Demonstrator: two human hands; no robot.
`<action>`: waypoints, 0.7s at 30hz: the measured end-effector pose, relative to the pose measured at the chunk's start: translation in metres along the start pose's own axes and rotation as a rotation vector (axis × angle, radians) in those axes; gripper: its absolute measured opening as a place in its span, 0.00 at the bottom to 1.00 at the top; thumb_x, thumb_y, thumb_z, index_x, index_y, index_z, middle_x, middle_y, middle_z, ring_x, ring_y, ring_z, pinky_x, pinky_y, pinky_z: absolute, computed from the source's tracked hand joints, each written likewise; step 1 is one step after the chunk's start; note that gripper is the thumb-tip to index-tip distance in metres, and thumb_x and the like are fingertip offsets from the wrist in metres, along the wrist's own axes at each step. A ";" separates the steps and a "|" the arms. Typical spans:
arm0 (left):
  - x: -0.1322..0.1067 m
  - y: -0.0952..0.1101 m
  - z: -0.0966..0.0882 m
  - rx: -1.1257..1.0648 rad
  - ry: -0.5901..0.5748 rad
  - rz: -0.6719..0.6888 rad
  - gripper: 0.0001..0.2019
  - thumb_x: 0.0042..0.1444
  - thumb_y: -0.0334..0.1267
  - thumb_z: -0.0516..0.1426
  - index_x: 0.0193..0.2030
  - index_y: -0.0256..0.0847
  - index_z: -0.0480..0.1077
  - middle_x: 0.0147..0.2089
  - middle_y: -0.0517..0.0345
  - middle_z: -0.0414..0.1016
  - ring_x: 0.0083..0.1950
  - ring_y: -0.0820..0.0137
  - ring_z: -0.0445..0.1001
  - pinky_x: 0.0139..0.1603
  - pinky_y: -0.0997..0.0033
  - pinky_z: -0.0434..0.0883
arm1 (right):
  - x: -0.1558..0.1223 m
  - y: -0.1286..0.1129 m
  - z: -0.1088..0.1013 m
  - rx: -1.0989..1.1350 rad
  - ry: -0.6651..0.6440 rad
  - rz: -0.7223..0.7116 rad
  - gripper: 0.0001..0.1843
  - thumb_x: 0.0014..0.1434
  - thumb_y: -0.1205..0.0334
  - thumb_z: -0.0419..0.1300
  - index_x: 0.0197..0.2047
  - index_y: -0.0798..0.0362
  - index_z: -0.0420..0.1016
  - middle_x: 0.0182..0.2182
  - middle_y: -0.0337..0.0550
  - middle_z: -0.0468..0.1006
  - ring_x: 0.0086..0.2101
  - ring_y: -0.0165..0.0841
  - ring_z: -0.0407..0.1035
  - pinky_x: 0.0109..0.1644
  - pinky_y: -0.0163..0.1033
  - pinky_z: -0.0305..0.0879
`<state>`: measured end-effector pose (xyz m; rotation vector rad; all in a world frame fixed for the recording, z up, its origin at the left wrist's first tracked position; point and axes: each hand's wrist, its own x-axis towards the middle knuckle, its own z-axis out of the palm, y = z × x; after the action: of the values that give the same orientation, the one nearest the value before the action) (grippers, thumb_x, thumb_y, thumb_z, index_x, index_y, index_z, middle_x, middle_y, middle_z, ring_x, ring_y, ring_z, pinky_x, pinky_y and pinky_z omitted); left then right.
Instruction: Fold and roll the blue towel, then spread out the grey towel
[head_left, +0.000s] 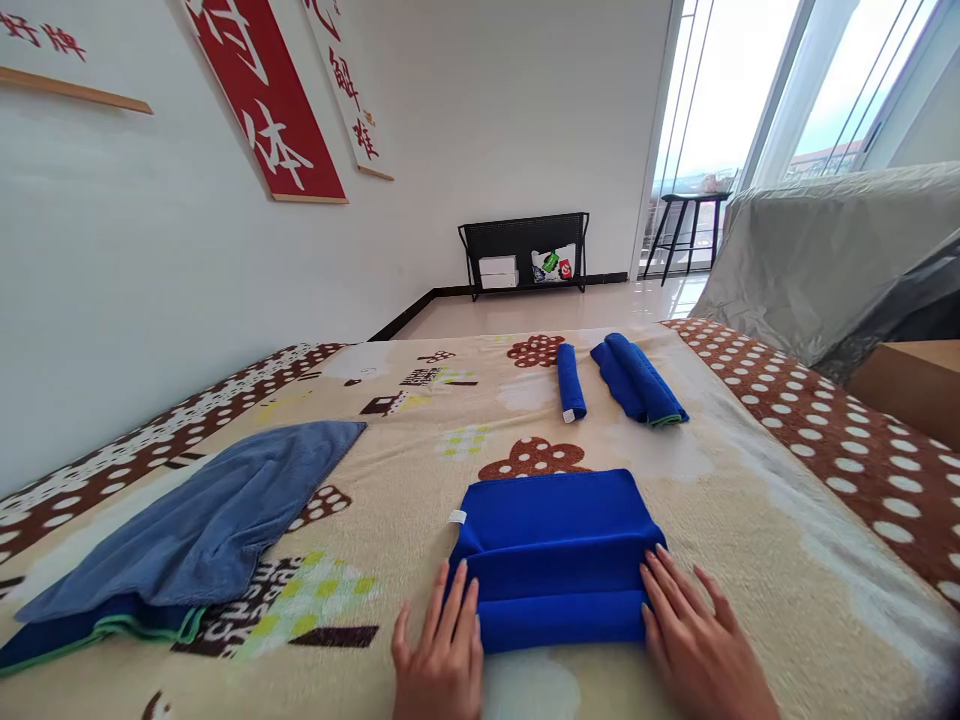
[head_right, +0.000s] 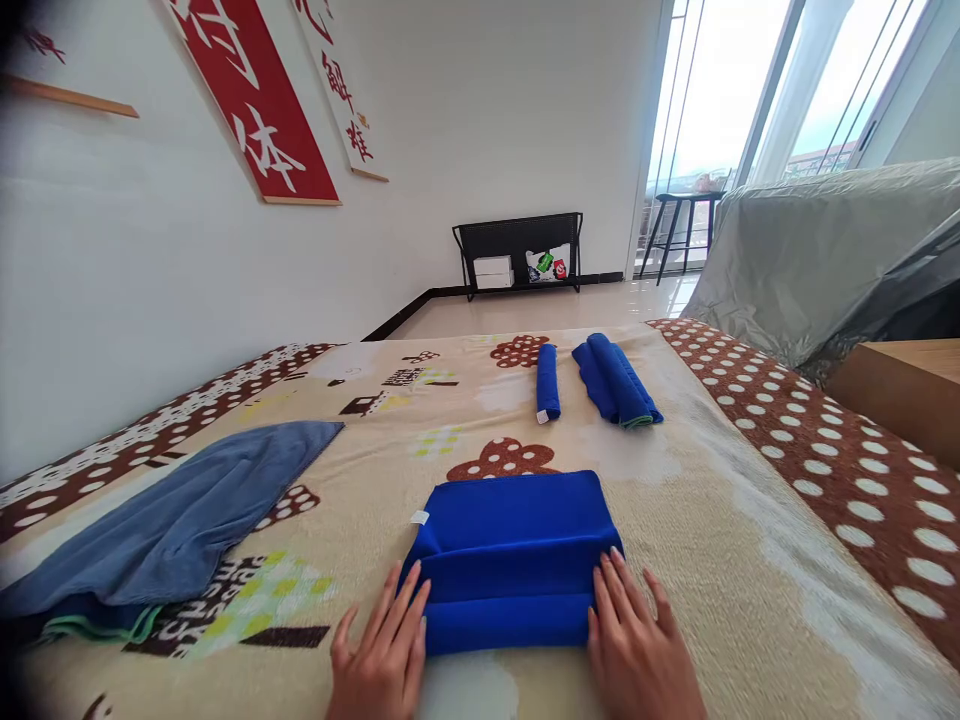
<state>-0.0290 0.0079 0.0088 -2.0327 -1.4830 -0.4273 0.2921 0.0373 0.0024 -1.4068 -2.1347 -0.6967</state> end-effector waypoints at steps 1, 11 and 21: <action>0.007 0.013 -0.002 -0.046 0.021 0.063 0.24 0.61 0.31 0.50 0.64 0.40 0.66 0.66 0.53 0.67 0.67 0.61 0.65 0.68 0.53 0.53 | 0.008 -0.013 0.001 0.032 0.006 -0.025 0.22 0.63 0.54 0.49 0.55 0.51 0.75 0.63 0.36 0.59 0.63 0.28 0.55 0.75 0.42 0.35; 0.015 -0.002 0.008 -0.068 -0.094 0.007 0.22 0.66 0.42 0.51 0.65 0.43 0.66 0.65 0.59 0.68 0.62 0.65 0.71 0.57 0.61 0.70 | 0.003 0.007 0.016 -0.069 -0.035 -0.006 0.28 0.67 0.45 0.44 0.62 0.49 0.70 0.65 0.34 0.55 0.62 0.27 0.56 0.71 0.40 0.43; 0.052 0.037 0.004 -0.253 -0.259 0.206 0.25 0.68 0.43 0.48 0.71 0.44 0.56 0.70 0.60 0.59 0.67 0.67 0.66 0.61 0.61 0.71 | 0.027 -0.033 0.028 0.112 -0.130 -0.065 0.23 0.69 0.53 0.43 0.63 0.40 0.67 0.65 0.24 0.51 0.63 0.23 0.55 0.65 0.37 0.52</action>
<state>0.0227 0.0416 0.0254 -2.4929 -1.4017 -0.2864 0.2486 0.0622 -0.0064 -1.3615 -2.2908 -0.5124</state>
